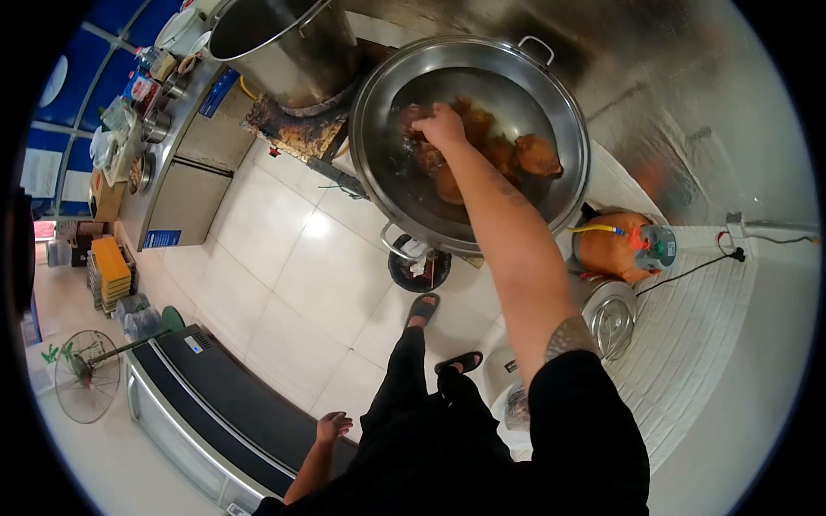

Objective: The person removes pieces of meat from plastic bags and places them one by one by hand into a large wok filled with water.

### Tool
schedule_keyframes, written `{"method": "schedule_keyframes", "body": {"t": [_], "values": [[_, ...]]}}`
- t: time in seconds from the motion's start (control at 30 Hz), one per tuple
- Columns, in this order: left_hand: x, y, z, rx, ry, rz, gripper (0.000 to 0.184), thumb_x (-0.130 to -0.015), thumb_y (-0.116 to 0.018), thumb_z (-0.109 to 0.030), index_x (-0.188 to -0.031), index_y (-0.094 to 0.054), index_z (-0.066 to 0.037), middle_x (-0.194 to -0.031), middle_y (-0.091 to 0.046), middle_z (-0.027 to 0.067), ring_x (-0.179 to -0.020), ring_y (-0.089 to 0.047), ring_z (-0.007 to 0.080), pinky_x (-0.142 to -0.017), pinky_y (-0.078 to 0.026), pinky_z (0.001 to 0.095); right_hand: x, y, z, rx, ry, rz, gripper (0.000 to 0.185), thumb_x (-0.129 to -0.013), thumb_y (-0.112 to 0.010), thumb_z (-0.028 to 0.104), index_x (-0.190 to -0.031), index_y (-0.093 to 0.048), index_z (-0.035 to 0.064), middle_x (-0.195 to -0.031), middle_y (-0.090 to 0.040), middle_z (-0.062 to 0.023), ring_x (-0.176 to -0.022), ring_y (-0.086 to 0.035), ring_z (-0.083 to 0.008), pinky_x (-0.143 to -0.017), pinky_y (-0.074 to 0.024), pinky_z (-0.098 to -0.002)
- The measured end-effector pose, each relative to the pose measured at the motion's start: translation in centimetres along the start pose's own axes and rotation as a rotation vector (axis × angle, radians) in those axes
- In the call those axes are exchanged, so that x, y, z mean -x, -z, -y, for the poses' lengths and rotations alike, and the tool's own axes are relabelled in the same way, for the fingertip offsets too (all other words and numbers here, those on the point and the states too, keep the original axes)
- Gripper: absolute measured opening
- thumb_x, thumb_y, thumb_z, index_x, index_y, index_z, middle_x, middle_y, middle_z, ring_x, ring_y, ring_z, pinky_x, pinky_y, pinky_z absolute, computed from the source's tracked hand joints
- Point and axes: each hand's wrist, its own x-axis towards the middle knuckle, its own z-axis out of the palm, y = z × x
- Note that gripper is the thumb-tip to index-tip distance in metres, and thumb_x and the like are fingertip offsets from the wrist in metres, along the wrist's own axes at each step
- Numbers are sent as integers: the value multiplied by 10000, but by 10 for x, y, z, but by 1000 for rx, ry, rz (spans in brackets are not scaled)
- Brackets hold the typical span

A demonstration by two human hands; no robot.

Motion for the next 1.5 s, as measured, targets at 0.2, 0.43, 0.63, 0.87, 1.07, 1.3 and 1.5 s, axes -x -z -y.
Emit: {"method": "schedule_keyframes", "body": {"t": [0.2,0.43,0.63,0.87,1.07,1.3,1.5], "values": [[-24,2,-59,-238,-72,8,304,-970,-587,-200,-1151,-621,42,-946,-731,161,-784,-712,210,-638,-548,296,130,146,0,-574,97,-51,417,-894,-700,119,-1285,-600,14,-1232,-673,-101,-1052,-666,-178,-888,-520,-306],[-74,-79,-145,-1140,-660,217,195,-898,-592,-146,-941,-689,18,-829,-709,124,-766,-681,230,-705,-540,345,451,360,-155,-611,-195,-701,292,-956,-627,87,-1217,-606,-44,-1125,-694,-94,-955,-652,-148,-836,-526,-277],[30,-331,-139,-1360,-1032,623,199,-909,-624,-144,-1036,-674,1,-875,-700,144,-815,-683,264,-766,-540,357,748,375,-306,-493,-660,-1138,199,-947,-608,79,-1099,-666,-36,-969,-724,-77,-815,-665,-145,-731,-532,-273],[154,-539,95,-1480,-1382,1053,517,-799,-778,-207,-1214,-569,21,-1080,-614,173,-1006,-622,299,-875,-517,394,880,238,-473,-135,-1076,-847,180,-809,-641,140,-916,-740,35,-869,-737,-170,-823,-706,-343,-762,-548,-406],[153,-618,223,-1734,-1590,860,557,-767,-800,-278,-1171,-583,37,-1026,-626,173,-967,-623,309,-857,-507,392,879,150,-573,154,-1101,-576,278,-785,-599,91,-1028,-629,-39,-1033,-646,-246,-981,-632,-409,-875,-515,-476],[132,-665,215,-1199,-468,1060,158,-915,-689,-140,-960,-642,4,-720,-621,37,-707,-607,144,-721,-452,260,872,148,-596,211,-1205,-580,395,-767,-710,190,-1071,-587,-30,-1074,-615,-201,-1033,-606,-394,-872,-514,-510],[135,-668,216,-1228,-429,1059,136,-932,-674,-130,-958,-639,-1,-738,-624,37,-707,-590,124,-702,-435,251,861,142,-619,-238,-1416,-725,512,-716,-765,272,-1081,-643,-64,-1070,-684,-249,-1046,-646,-403,-901,-522,-454]]}}
